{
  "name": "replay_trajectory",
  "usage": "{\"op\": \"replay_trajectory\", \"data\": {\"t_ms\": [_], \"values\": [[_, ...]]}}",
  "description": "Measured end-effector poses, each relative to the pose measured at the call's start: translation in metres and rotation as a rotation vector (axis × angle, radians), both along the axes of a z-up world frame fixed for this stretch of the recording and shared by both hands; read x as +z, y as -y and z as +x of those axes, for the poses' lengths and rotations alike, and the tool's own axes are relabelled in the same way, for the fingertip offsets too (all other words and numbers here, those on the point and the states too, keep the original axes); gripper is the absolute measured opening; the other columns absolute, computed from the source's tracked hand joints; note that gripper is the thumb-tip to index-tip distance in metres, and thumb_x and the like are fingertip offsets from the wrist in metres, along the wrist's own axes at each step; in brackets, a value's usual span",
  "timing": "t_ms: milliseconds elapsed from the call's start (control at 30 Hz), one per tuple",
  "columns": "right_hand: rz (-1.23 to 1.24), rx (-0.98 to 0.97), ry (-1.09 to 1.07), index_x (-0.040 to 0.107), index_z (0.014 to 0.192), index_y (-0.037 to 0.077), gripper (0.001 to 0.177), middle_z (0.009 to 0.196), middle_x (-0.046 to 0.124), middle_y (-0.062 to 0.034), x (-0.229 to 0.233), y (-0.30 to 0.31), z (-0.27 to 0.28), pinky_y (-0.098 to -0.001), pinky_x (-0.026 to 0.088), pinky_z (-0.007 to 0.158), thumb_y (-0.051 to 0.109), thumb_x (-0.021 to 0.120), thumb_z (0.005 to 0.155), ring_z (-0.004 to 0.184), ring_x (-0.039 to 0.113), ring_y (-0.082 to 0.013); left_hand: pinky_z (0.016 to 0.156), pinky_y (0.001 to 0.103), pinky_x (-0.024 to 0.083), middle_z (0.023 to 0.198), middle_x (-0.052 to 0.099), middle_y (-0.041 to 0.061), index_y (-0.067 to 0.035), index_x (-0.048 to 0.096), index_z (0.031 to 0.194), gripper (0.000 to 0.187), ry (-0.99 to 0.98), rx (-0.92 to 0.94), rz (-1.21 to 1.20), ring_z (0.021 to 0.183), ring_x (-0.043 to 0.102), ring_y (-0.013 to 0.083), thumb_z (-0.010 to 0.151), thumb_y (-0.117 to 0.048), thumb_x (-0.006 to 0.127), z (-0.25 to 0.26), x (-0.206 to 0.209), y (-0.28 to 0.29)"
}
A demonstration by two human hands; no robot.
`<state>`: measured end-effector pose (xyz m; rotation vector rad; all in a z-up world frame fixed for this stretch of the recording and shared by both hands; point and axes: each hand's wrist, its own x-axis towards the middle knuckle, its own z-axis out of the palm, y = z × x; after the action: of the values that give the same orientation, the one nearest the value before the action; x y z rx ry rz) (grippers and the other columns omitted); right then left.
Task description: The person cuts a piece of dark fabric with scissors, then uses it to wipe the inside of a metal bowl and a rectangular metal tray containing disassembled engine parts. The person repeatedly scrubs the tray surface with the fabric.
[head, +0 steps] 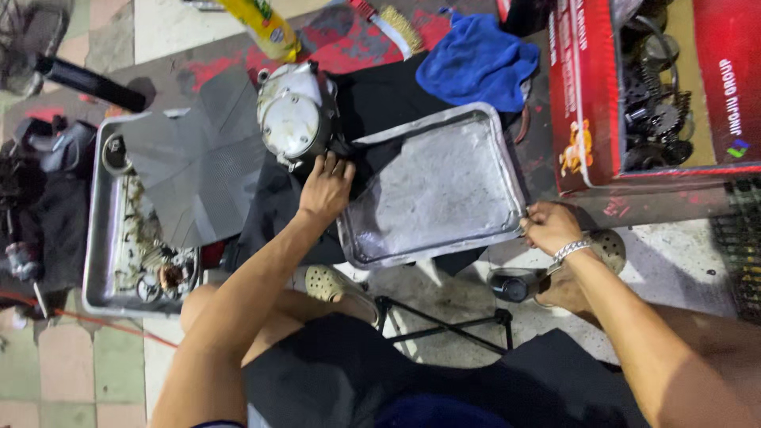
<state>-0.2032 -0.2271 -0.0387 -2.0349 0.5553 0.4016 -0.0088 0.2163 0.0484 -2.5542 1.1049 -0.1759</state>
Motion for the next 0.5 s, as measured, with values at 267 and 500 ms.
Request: {"op": "replay_trajectory", "data": {"t_ms": [267, 500], "values": [[0.029, -0.126, 0.020, 0.064, 0.111, -0.006, 0.026, 0.078, 0.073, -0.0117, 0.020, -0.014, -0.001, -0.0336, 0.054, 0.053, 0.010, 0.072, 0.092, 0.059, 0.070, -0.0188, 0.099, 0.042, 0.036, 0.097, 0.073, 0.012, 0.001, 0.068, 0.117, 0.035, 0.254, 0.465, 0.132, 0.109, 0.063, 0.0276, 0.092, -0.020, 0.054, -0.048, -0.037, 0.059], [0.058, -0.104, 0.060, 0.064, 0.112, -0.009, 0.023, 0.080, 0.073, -0.0140, 0.022, -0.023, 0.009, -0.0350, 0.056, 0.050, 0.005, 0.069, 0.094, 0.058, 0.070, -0.0198, 0.058, 0.050, 0.053, 0.096, 0.077, 0.008, -0.012, 0.078, 0.099, 0.020, -0.426, 0.689, 0.040, 0.081, 0.073, 0.0277, 0.095, -0.021, 0.061, -0.130, -0.033, 0.104]]}}
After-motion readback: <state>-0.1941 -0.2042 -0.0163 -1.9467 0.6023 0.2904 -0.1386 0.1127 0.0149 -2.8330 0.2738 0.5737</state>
